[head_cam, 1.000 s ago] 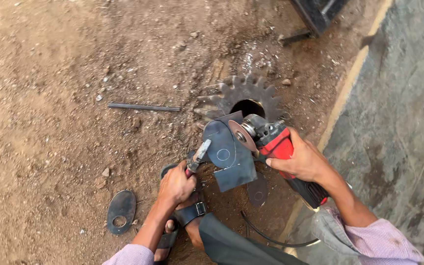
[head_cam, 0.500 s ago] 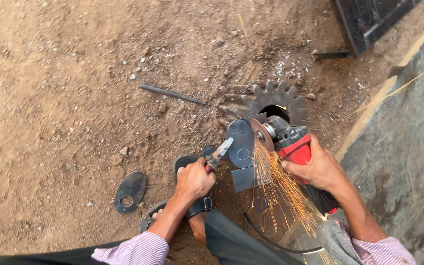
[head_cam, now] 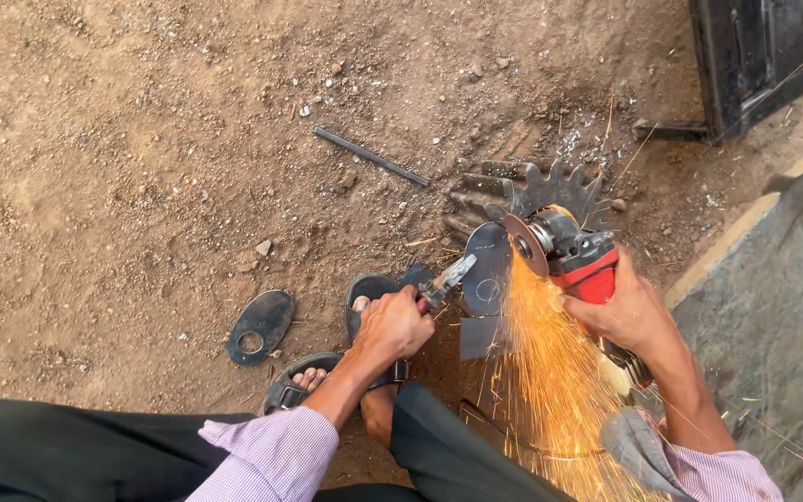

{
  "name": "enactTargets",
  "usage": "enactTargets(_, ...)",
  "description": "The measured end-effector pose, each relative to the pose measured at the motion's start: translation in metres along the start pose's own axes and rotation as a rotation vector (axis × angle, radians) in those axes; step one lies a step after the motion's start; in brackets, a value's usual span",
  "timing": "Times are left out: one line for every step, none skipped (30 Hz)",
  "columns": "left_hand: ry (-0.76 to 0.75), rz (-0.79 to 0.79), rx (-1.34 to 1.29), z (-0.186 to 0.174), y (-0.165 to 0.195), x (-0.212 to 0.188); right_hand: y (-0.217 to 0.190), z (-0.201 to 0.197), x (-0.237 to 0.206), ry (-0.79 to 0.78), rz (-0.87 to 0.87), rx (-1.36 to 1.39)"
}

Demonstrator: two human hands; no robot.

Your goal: The person uses an angle grinder to cut a marked metal plate while holding it steady with pliers. Sparks fly as the grinder follows a drawn outline, and the person repositions the plate several times to complete the cut.

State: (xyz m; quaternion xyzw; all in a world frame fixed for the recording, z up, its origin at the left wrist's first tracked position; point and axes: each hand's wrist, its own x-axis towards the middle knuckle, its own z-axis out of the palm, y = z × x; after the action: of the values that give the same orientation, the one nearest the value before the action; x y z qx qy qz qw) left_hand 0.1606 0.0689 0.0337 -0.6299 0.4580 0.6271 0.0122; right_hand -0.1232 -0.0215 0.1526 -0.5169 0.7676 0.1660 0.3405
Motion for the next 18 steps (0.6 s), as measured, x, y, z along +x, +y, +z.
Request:
enactTargets(0.002,0.002,0.002,-0.003,0.001,-0.001,0.001,0.0,0.002,0.02,-0.037,-0.019)
enactTargets(0.003,0.007,0.003,-0.006,0.003,-0.003,0.003,0.0,0.003,0.042,-0.073,-0.038)
enactTargets(-0.016,0.0,0.036,-0.01,0.004,-0.003,0.006,-0.001,0.005,0.064,-0.109,-0.059)
enactTargets(-0.039,-0.008,0.069,-0.014,0.005,-0.002,0.009,-0.002,0.006,0.076,-0.126,-0.062)
enactTargets(-0.063,-0.016,0.102,-0.017,0.006,-0.002,0.011,-0.003,0.008,0.087,-0.142,-0.066)
enactTargets(-0.063,-0.008,0.092,-0.021,0.008,-0.001,0.014,-0.004,0.009,0.094,-0.158,-0.07)
enactTargets(-0.068,-0.004,0.083,-0.024,0.008,-0.001,0.017,-0.005,0.009,0.081,-0.152,-0.07)
enactTargets(-0.071,-0.001,0.077,-0.026,0.008,-0.001,0.018,-0.005,0.01,0.069,-0.147,-0.067)
enactTargets(-0.068,0.014,0.084,-0.028,0.008,-0.001,0.018,-0.005,0.012,0.063,-0.152,-0.06)
enactTargets(-0.06,0.029,0.088,-0.03,0.008,-0.001,0.018,-0.005,0.013,0.071,-0.156,-0.06)
enactTargets(-0.053,0.041,0.088,-0.031,0.007,-0.001,0.017,-0.005,0.013,0.075,-0.159,-0.063)
enactTargets(-0.049,0.051,0.108,-0.032,0.007,0.0,0.017,-0.006,0.012,0.076,-0.161,-0.069)
enactTargets(-0.045,0.062,0.131,-0.033,0.007,0.001,0.016,-0.006,0.011,0.08,-0.154,-0.081)
enactTargets(-0.04,0.074,0.155,-0.035,0.007,0.004,0.015,-0.007,0.011,0.086,-0.148,-0.093)
enactTargets(-0.031,0.085,0.16,-0.036,0.006,0.006,0.014,-0.008,0.01,0.092,-0.14,-0.104)
enactTargets(-0.025,0.098,0.166,-0.037,0.005,0.009,0.013,-0.008,0.009,0.09,-0.139,-0.104)
enactTargets(-0.022,0.113,0.175,-0.038,0.005,0.011,0.013,-0.008,0.007,0.091,-0.134,-0.101)
enactTargets(-0.022,0.131,0.202,-0.04,0.004,0.015,0.013,-0.008,0.007,0.097,-0.131,-0.096)
